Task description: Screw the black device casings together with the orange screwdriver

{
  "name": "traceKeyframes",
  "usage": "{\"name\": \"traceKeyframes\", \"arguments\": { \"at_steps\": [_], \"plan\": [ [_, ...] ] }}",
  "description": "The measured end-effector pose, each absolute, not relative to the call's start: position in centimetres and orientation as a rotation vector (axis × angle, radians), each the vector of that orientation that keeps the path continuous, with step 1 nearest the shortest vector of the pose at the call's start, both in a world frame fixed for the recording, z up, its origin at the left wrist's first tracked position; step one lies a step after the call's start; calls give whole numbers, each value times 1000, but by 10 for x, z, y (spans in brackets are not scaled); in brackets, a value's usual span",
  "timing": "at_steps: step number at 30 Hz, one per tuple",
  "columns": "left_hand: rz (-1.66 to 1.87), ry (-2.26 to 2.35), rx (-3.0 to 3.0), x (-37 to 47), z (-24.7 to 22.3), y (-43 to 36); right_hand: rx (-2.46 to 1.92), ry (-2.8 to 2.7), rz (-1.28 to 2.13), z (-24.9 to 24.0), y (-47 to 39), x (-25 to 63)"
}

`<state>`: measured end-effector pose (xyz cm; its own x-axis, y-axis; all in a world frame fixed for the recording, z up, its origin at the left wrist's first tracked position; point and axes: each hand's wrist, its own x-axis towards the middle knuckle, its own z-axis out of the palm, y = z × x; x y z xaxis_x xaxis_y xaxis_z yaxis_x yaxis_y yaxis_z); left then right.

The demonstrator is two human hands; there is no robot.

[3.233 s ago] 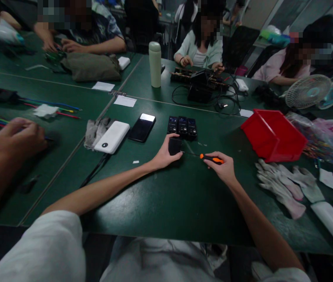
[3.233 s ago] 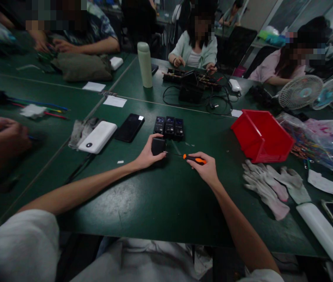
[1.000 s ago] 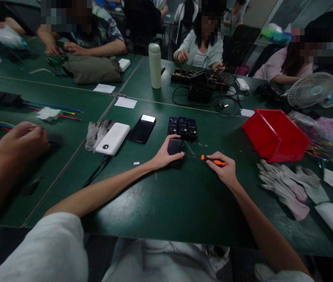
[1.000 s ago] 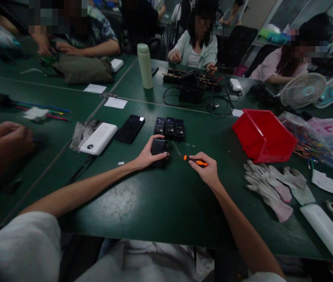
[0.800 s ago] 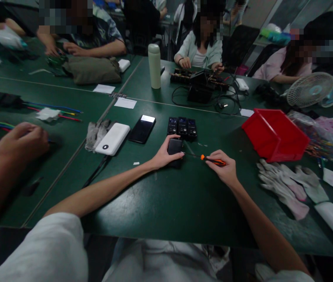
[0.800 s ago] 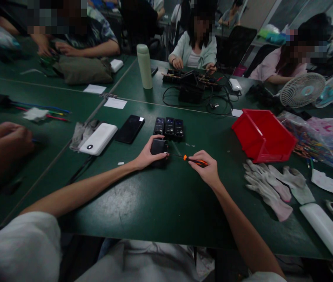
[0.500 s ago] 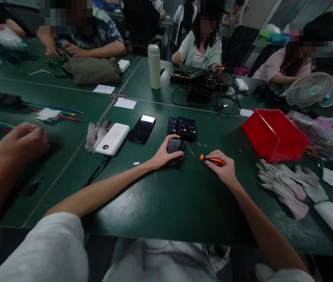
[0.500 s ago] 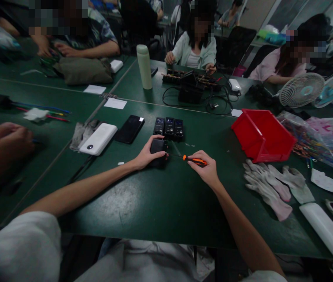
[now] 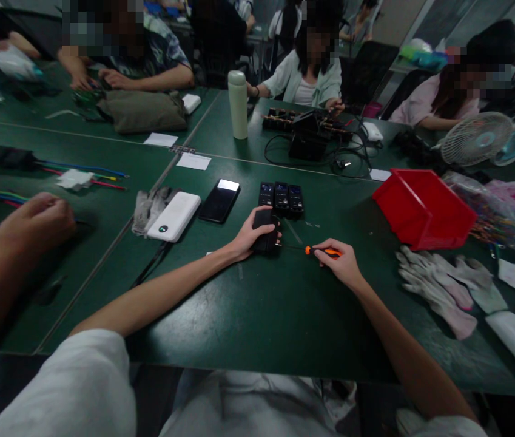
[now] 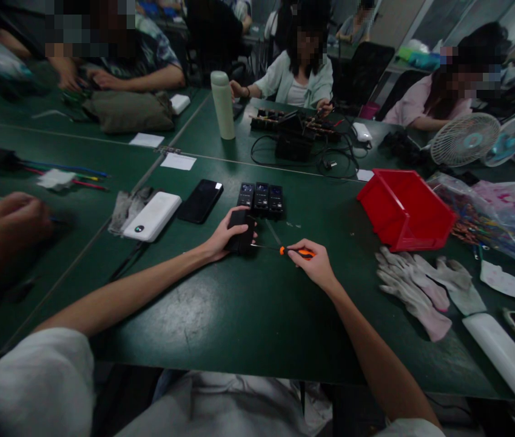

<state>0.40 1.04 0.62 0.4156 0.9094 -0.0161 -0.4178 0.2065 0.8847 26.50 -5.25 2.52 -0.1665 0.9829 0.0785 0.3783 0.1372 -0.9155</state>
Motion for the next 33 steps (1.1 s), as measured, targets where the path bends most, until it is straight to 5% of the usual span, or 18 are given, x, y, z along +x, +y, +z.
{"name": "traceKeyframes", "arguments": {
  "at_steps": [33],
  "plan": [
    [1039, 682, 1057, 8, 13, 3, -1092, -1938, 679, 26, -53, 271]
  ]
}}
